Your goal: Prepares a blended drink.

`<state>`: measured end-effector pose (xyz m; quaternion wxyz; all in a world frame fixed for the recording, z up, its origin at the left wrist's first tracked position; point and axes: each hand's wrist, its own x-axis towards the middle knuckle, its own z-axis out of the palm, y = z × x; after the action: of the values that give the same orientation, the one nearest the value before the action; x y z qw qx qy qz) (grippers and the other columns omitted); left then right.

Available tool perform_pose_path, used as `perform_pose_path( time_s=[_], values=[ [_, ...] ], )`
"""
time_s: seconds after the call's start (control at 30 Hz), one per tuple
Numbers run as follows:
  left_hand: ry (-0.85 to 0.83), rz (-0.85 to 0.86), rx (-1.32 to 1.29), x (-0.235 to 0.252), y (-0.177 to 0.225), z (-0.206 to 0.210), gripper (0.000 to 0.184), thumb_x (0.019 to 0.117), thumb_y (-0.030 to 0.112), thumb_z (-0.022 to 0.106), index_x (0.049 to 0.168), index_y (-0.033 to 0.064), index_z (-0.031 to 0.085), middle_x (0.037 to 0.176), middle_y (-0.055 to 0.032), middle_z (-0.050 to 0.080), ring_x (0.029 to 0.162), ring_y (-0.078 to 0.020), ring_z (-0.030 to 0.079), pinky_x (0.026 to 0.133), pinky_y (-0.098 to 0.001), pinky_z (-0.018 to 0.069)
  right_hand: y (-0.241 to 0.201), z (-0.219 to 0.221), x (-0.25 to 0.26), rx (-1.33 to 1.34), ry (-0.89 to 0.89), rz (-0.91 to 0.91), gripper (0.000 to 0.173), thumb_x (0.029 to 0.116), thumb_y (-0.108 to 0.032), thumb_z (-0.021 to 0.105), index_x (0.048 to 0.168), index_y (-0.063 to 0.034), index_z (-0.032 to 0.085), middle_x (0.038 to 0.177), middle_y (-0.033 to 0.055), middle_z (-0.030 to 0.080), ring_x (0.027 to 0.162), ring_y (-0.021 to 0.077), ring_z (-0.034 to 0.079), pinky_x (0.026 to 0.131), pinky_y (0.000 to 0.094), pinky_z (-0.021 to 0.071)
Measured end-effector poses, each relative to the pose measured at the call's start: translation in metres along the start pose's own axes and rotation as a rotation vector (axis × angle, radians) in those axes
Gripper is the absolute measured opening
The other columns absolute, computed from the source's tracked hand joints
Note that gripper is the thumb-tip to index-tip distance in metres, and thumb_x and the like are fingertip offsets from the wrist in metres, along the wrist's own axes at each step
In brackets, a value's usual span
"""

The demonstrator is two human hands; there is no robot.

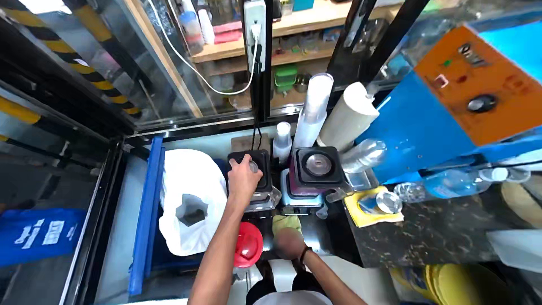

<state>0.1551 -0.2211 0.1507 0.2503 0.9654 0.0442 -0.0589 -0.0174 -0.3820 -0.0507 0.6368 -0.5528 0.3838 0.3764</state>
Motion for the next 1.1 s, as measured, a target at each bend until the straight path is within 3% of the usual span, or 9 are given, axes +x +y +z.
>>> perform_pose_path(
  time_s=[0.23,0.37,0.43,0.5,0.57,0.7,0.83,1.0,1.1],
  values=[
    [-0.057,-0.054,0.125,-0.024,0.011,0.006,0.058,0.0931,0.035,0.073,0.143,0.0164,0.05,0.137,-0.0346,0.047,0.091,-0.0482,0.065,0.071,-0.0593,0.0564,-0.026,0.04,0.075,-0.058,0.09,-0.015,0.045,0.1121,-0.027,0.035,0.146,0.0003,0.047,0.137,0.0221,0.059,0.116,0.0325,0.062,0.097,0.0485,0.0504],
    [-0.034,0.004,0.305,-0.02,0.014,0.01,0.06,0.1021,0.054,0.053,0.147,0.0149,0.049,0.141,-0.0327,0.045,0.091,-0.0473,0.065,0.073,-0.0616,0.0542,-0.025,0.059,0.12,0.055,0.158,-0.067,0.046,0.1128,-0.024,0.027,0.147,0.0021,0.042,0.133,0.0234,0.061,0.106,0.03,0.067,0.088,0.0442,0.0544],
    [0.009,0.025,0.356,-0.014,0.015,0.019,0.073,0.1016,0.066,0.04,0.157,0.0179,0.039,0.149,-0.0321,0.041,0.093,-0.0497,0.064,0.078,-0.0696,0.0488,-0.033,0.065,0.102,0.038,0.164,-0.133,0.047,0.1132,-0.022,0.024,0.146,0.006,0.041,0.129,0.0244,0.063,0.103,0.0279,0.068,0.085,0.041,0.0548],
    [-0.013,0.019,0.342,-0.014,0.018,0.021,0.074,0.1043,0.062,0.035,0.161,0.0162,0.031,0.153,-0.0325,0.037,0.099,-0.0514,0.062,0.082,-0.0726,0.046,-0.064,0.075,0.033,-0.044,0.162,-0.096,0.045,0.1128,-0.015,0.022,0.149,0.0062,0.039,0.136,0.0233,0.061,0.116,0.0281,0.066,0.098,0.0404,0.0518],
    [-0.054,-0.002,0.274,-0.018,0.023,0.001,0.069,0.1063,0.057,0.036,0.153,0.0077,0.044,0.145,-0.0321,0.048,0.101,-0.0512,0.064,0.081,-0.0712,0.0481,-0.084,0.079,-0.001,-0.073,0.126,-0.068,0.045,0.1126,-0.011,0.021,0.15,0.0063,0.038,0.141,0.0239,0.058,0.123,0.0293,0.062,0.106,0.0403,0.0479],
    [0.024,-0.032,0.108,-0.025,0.009,-0.024,0.063,0.1033,0.062,0.041,0.125,0.0067,0.063,0.102,-0.0262,0.068,0.095,-0.0476,0.066,0.075,-0.0668,0.0509,-0.041,0.066,0.071,-0.103,0.063,-0.147,0.047,0.1136,-0.018,0.019,0.145,0.0057,0.045,0.13,0.022,0.064,0.105,0.0256,0.066,0.089,0.0393,0.0527],
    [0.078,0.081,0.126,-0.012,-0.01,0.014,0.053,0.0955,0.047,0.069,0.126,0.0049,0.063,0.143,-0.0298,0.046,0.119,-0.0502,0.056,0.086,-0.063,0.0542,-0.032,0.066,0.104,-0.026,0.106,-0.063,0.046,0.1136,-0.019,0.019,0.141,0.0002,0.051,0.122,0.0162,0.067,0.096,0.0221,0.065,0.083,0.0391,0.0513],
    [0.106,0.296,0.275,0.017,-0.027,0.039,0.064,0.1004,0.057,0.048,0.152,0.0178,0.047,0.159,-0.0235,0.036,0.144,-0.0532,0.032,0.106,-0.0752,0.0305,-0.028,0.064,0.117,-0.052,0.1,-0.081,0.044,0.1133,-0.021,0.023,0.139,-0.0007,0.052,0.119,0.0147,0.069,0.095,0.0216,0.067,0.083,0.0397,0.0526],
    [0.048,0.411,0.217,0.032,-0.037,0.041,0.05,0.1044,0.04,0.046,0.15,0.0199,0.052,0.157,-0.014,0.045,0.149,-0.0457,0.032,0.116,-0.0733,0.0204,-0.022,0.064,0.119,-0.061,0.103,-0.1,0.044,0.1136,-0.023,0.024,0.139,-0.0011,0.053,0.116,0.0146,0.069,0.092,0.0211,0.067,0.081,0.0389,0.0533]
  ],
)
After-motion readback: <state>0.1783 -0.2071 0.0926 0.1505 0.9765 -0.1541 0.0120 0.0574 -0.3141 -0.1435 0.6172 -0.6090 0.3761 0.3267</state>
